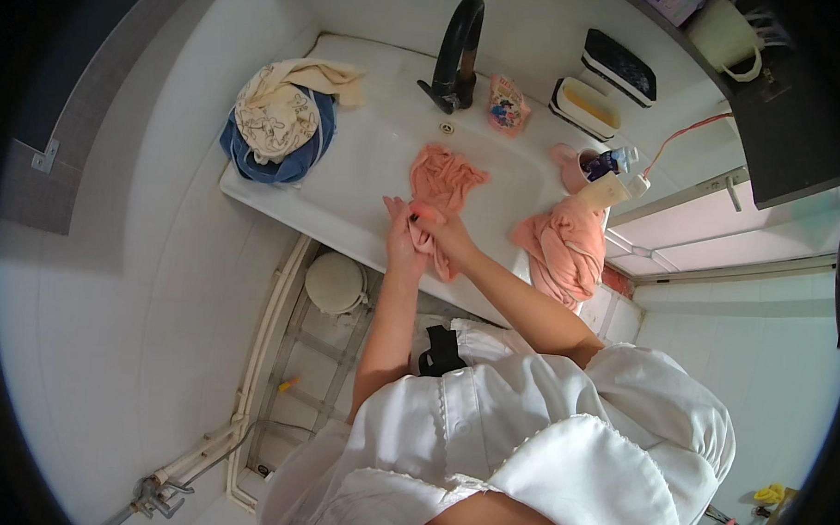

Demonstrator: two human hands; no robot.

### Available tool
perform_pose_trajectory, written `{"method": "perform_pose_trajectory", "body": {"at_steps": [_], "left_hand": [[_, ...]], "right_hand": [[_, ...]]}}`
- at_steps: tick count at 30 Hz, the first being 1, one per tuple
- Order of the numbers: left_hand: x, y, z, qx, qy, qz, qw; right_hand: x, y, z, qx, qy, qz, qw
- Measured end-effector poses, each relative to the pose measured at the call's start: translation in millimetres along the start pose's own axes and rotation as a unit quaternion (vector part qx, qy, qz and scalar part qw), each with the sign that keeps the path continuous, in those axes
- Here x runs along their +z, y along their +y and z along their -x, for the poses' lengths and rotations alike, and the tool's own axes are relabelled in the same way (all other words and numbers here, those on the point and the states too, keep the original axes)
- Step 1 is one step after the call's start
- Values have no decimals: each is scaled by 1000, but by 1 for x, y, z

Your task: The person washes pink fabric items in a sink by hand, rinsing them under running water and wringing them out.

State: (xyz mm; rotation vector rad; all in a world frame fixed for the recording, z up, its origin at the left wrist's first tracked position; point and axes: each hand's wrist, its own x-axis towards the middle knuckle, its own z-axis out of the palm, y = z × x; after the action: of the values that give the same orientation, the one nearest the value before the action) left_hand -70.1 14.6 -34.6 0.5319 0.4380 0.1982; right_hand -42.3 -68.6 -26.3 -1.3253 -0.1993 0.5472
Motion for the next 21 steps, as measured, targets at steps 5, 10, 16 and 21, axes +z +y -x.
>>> {"method": "perform_pose_trajectory", "body": {"at_steps": [5,10,16,21], "left_hand": [[-32,7,-5,11,114,117,987],[-11,-10,-5,29,194,-121,973],[2,-13,-14,-5,135,-151,979],[11,-2,-6,-116,-132,124,977]], "right_hand": [[-26,-22,-7,218,-27,-432,875],[-32,-14,-4,178,-6,-407,896],[-20,-26,10,63,-48,-249,965],[-5,-24,26,-272,-37,417,866]]}}
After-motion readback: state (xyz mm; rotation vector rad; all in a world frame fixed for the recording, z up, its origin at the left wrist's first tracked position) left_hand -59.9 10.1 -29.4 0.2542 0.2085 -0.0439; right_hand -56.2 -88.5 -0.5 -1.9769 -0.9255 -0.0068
